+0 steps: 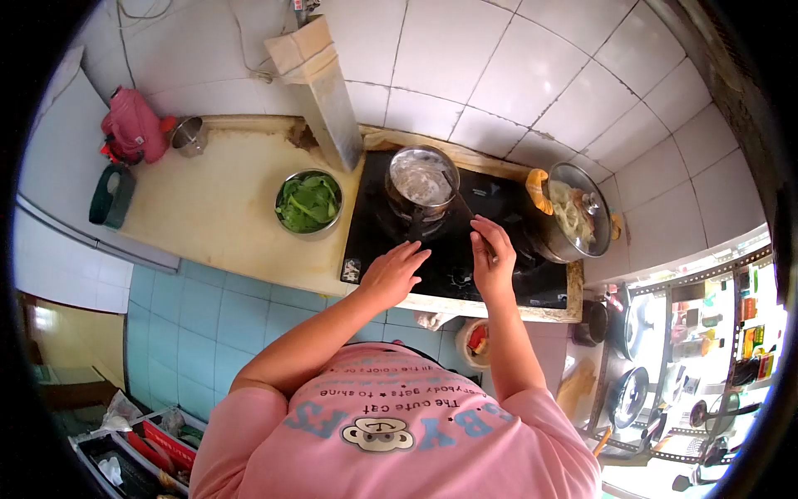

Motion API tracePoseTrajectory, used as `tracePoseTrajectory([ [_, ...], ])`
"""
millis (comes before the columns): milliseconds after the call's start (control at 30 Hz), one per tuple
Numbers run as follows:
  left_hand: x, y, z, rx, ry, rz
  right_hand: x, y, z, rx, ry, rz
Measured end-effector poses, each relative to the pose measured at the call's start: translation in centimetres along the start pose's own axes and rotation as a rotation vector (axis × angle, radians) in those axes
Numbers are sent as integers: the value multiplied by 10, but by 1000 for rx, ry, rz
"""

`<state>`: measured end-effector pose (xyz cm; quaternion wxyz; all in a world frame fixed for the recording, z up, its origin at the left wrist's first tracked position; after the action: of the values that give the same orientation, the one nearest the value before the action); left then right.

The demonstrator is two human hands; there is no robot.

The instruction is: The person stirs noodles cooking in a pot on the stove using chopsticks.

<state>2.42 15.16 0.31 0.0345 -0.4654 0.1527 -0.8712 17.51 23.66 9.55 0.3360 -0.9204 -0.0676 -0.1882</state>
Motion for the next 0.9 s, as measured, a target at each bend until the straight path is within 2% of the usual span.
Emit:
tracePoseTrajectory([
  [133,16,3,3,27,166,58,0,2,-2,5,6,1],
  [233,19,8,0,29,152,55,2,1,-18,96,97,51],
  [333,24,16,-5,87,221,35,-12,7,0,-53,30,-17],
  [400,28,18,-10,94,234,59,-16,2,-46,21,13,-18],
  [467,22,23,-27,266,573,87,-32,8,-76,164,-15,-42],
  [500,31,24,-26,265,571,85,-45,11,-94,225,-9,-113],
  [567,21,41,-38,790,1443,-9,-77,23,-108,220,-24,-238],
  [600,14,43,-47,785,1622,-47,-93,31,-107,218,-53,-280],
  [633,16,48,-54,656,1782,-26,-109,38,-107,217,-83,-322],
  [700,37,55,-63,638,1869,-16,-133,47,-119,213,-110,-321],
  [767,52,67,-70,777,1919,65,-153,55,-122,284,-103,-330],
  [867,66,72,-90,753,1878,111,-177,64,-132,354,-35,-375],
  [900,65,80,-105,891,1809,144,-185,65,-134,382,-6,-391],
])
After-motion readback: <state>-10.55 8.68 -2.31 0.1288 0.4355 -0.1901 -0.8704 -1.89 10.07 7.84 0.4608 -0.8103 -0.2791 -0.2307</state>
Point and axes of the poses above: each hand's wrist, its own y-axis away from the middle knuckle, its own x-axis out of the back of the hand, z = x × y, the point moved 7 cm from there along -y, towards the middle knuckle, and after that the axes turned 6 degrees about z, right-handed, at the moved point
